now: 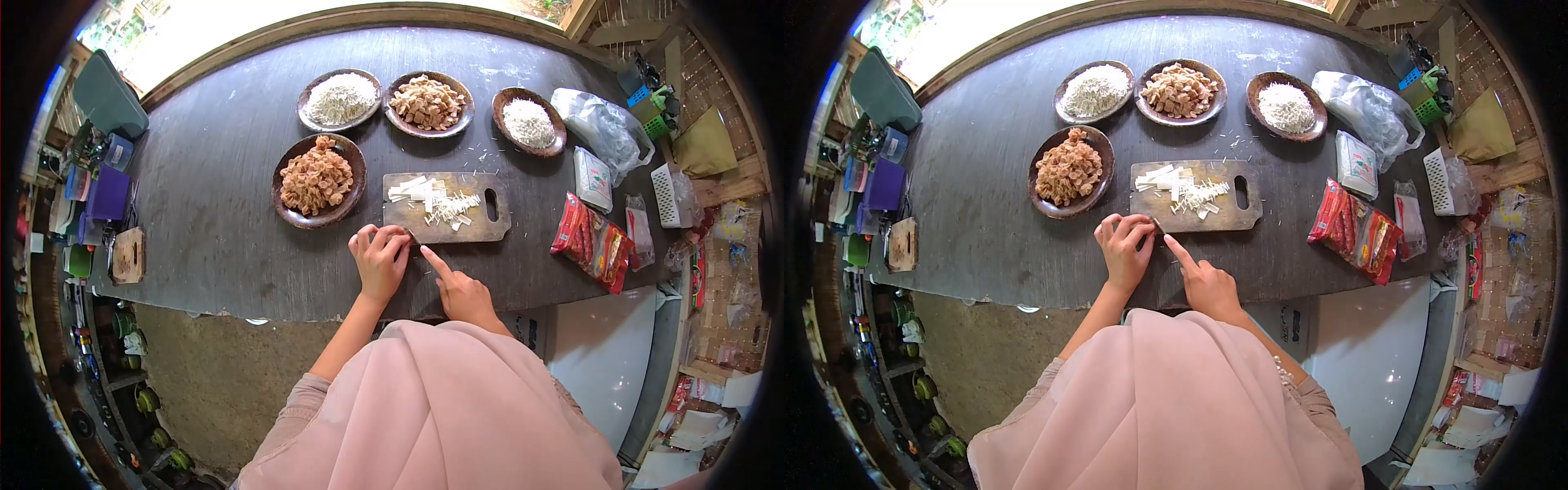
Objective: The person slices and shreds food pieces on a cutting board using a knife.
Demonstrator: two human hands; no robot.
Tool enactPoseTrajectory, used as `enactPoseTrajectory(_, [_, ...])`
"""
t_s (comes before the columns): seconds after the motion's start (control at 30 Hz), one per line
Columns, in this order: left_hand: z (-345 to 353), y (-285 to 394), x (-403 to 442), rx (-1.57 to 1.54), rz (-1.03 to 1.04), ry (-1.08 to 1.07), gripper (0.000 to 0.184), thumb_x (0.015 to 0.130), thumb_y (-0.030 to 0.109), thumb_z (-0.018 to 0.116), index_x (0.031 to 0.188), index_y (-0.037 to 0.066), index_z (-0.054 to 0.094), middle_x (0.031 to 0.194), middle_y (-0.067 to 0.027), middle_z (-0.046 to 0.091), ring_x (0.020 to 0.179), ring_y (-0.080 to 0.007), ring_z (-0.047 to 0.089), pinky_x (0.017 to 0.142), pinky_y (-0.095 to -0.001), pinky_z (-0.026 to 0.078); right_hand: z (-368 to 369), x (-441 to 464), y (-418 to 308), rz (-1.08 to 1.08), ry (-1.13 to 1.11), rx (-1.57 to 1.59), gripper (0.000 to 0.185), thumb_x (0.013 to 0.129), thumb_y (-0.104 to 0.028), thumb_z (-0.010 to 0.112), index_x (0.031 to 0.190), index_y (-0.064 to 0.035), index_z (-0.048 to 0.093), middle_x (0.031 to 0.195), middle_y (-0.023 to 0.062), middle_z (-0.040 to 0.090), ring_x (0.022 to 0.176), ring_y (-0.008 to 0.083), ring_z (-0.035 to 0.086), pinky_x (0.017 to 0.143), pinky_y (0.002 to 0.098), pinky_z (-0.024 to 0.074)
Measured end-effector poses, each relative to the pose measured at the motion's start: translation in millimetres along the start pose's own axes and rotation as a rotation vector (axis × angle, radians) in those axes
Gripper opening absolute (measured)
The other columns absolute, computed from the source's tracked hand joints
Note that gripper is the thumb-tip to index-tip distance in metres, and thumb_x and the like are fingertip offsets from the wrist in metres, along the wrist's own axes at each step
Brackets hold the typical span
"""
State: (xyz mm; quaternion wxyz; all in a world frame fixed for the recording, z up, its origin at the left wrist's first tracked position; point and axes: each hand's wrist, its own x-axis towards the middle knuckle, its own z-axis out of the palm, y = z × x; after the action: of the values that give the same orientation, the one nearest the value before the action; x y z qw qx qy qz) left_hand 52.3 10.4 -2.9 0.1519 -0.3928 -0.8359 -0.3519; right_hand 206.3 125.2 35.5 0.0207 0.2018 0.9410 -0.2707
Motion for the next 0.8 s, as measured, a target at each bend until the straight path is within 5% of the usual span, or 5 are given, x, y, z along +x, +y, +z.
enactPoseTrajectory(0.8, [-6.3,0.2,2.1,0.026,-0.01,-0.043,0.013,0.078,0.016,0.081,0.09,0.018,0.074,0.104,0.011,0.07,0.101,-0.0218,0.05,0.094,-0.0405,0.033,13.0,15.9,-4.7,0.012,0.044,-0.044,0.076,0.097,-0.014,0.057,0.159,-0.046,0.027,0.072,0.0153,0.062,0.062,0.036,0.069,0.059,0.0508,0.0574])
